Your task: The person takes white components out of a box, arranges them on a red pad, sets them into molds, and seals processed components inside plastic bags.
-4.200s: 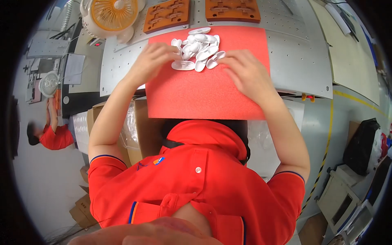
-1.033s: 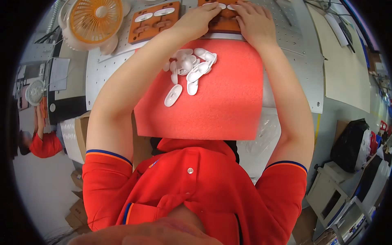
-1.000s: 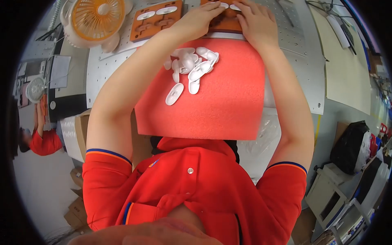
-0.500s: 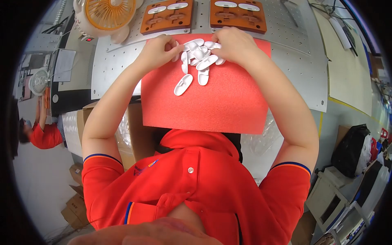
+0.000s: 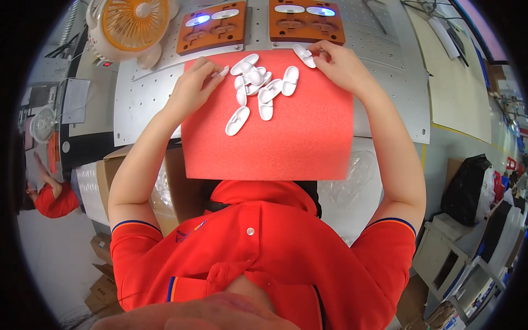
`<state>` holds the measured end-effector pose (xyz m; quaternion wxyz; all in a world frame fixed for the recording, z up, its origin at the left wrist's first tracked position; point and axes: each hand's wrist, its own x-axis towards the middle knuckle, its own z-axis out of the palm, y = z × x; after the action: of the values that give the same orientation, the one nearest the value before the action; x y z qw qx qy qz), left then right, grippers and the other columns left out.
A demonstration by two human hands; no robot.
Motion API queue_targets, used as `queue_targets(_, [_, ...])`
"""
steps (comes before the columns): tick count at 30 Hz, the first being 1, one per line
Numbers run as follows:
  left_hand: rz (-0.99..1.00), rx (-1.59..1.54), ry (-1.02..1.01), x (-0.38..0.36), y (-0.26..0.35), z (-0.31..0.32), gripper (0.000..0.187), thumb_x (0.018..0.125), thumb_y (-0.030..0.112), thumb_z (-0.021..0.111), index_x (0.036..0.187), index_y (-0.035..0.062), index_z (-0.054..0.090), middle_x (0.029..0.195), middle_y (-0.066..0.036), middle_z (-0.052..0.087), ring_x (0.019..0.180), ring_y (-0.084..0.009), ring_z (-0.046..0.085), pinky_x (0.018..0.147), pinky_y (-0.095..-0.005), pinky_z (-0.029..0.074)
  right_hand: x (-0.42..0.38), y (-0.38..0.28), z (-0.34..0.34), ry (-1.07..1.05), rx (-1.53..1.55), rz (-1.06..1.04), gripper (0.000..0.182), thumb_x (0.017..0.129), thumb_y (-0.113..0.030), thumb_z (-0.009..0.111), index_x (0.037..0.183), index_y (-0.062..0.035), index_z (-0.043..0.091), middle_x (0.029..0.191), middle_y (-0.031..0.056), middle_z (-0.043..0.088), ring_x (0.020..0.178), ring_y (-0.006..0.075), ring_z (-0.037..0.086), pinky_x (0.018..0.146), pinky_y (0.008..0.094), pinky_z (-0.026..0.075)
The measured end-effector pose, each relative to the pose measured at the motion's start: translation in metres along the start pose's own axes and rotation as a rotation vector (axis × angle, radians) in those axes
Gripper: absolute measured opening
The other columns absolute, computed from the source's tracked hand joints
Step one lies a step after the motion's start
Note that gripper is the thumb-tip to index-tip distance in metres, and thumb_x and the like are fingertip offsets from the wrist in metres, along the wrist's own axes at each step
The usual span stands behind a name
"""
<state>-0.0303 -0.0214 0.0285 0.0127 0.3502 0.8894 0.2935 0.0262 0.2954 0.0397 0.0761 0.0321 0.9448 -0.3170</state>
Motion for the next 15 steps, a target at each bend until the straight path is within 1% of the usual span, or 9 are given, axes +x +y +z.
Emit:
queue_targets(2, [0.024, 0.020, 0.006, 0.001, 0.001, 0.003, 0.014, 0.089, 0.013, 0.062, 0.096, 0.0013, 0.061, 0.095, -0.010, 0.058, 0.083, -0.0280, 0.062, 0.073, -0.0362, 0.051, -0.005, 0.014, 0.006, 0.316, -0.103, -0.284, 0.032, 0.083, -0.002, 0.054, 0.113, -0.0103, 0.062, 0.100, 0.0056, 0.063, 0.092, 0.0211, 0.061, 0.081, 0.0308, 0.049])
queue_targets(3, [0.040, 0.050, 0.010, 0.002, 0.001, 0.004, 0.013, 0.088, 0.012, 0.062, 0.097, 0.0015, 0.061, 0.096, -0.010, 0.058, 0.084, -0.0282, 0.062, 0.073, -0.0367, 0.051, -0.005, 0.019, 0.003, 0.317, -0.108, -0.281, 0.032, 0.083, -0.002, 0.054, 0.113, -0.0103, 0.062, 0.100, 0.0056, 0.063, 0.092, 0.0211, 0.061, 0.081, 0.0308, 0.049])
queue_targets(5, [0.031, 0.028, 0.013, 0.002, 0.000, 0.006, 0.013, 0.088, 0.012, 0.062, 0.097, 0.0017, 0.061, 0.096, -0.011, 0.058, 0.085, -0.0284, 0.063, 0.074, -0.0368, 0.051, -0.001, 0.021, -0.003, 0.486, -0.588, -0.670, 0.034, 0.078, 0.001, 0.055, 0.108, -0.0130, 0.064, 0.115, 0.0010, 0.063, 0.107, 0.0242, 0.059, 0.089, 0.0342, 0.049])
queue_targets(6, [0.022, 0.011, 0.015, 0.002, 0.000, 0.007, 0.013, 0.088, 0.011, 0.062, 0.097, 0.0018, 0.061, 0.096, -0.011, 0.058, 0.086, -0.0286, 0.063, 0.074, -0.0370, 0.051, 0.004, 0.025, -0.005, 0.487, -0.587, -0.668, 0.034, 0.078, 0.001, 0.055, 0.108, -0.0130, 0.064, 0.115, 0.0010, 0.063, 0.107, 0.0242, 0.059, 0.089, 0.0342, 0.049])
queue_targets(8, [0.031, 0.015, 0.017, 0.002, 0.000, 0.009, 0.013, 0.088, 0.010, 0.062, 0.098, 0.0022, 0.060, 0.096, -0.011, 0.057, 0.086, -0.0288, 0.063, 0.074, -0.0371, 0.051, 0.016, 0.028, -0.007, 0.371, -0.520, -0.981, 0.036, 0.074, 0.001, 0.056, 0.105, -0.0156, 0.064, 0.118, -0.0028, 0.062, 0.112, 0.0240, 0.057, 0.093, 0.0367, 0.050])
queue_targets(9, [0.035, 0.019, 0.023, 0.000, -0.002, 0.008, 0.012, 0.088, 0.010, 0.061, 0.098, 0.0026, 0.060, 0.097, -0.011, 0.057, 0.086, -0.0290, 0.062, 0.074, -0.0373, 0.051, 0.017, 0.027, -0.005, 0.311, -0.516, -1.019, 0.033, 0.075, -0.002, 0.057, 0.105, -0.0156, 0.064, 0.121, -0.0007, 0.061, 0.116, 0.0236, 0.056, 0.094, 0.0363, 0.049])
queue_targets(10, [0.018, 0.035, 0.034, -0.001, -0.003, 0.008, 0.012, 0.088, 0.010, 0.061, 0.098, 0.0026, 0.060, 0.097, -0.011, 0.057, 0.086, -0.0290, 0.062, 0.074, -0.0373, 0.051, 0.020, 0.025, -0.005, 0.313, -0.504, -1.043, 0.033, 0.075, -0.002, 0.057, 0.105, -0.0156, 0.064, 0.121, -0.0007, 0.061, 0.116, 0.0236, 0.056, 0.094, 0.0363, 0.049])
queue_targets(12, [0.079, -0.027, 0.028, -0.003, -0.005, 0.008, 0.013, 0.088, 0.009, 0.061, 0.100, 0.0036, 0.059, 0.099, -0.012, 0.056, 0.088, -0.0300, 0.062, 0.075, -0.0378, 0.051, 0.024, 0.020, -0.005, 0.156, -0.481, -1.190, 0.030, 0.076, -0.005, 0.057, 0.104, -0.0140, 0.064, 0.121, 0.0017, 0.061, 0.117, 0.0240, 0.055, 0.096, 0.0357, 0.049])
queue_targets(15, [0.015, -0.067, -0.027, -0.003, -0.004, 0.002, 0.014, 0.090, 0.010, 0.060, 0.102, 0.0039, 0.058, 0.103, -0.011, 0.055, 0.090, -0.0293, 0.061, 0.077, -0.0370, 0.050, 0.028, 0.010, -0.005, 0.094, -0.525, -1.229, 0.029, 0.077, -0.009, 0.056, 0.105, -0.0137, 0.063, 0.121, 0.0023, 0.060, 0.114, 0.0239, 0.056, 0.093, 0.0348, 0.050])
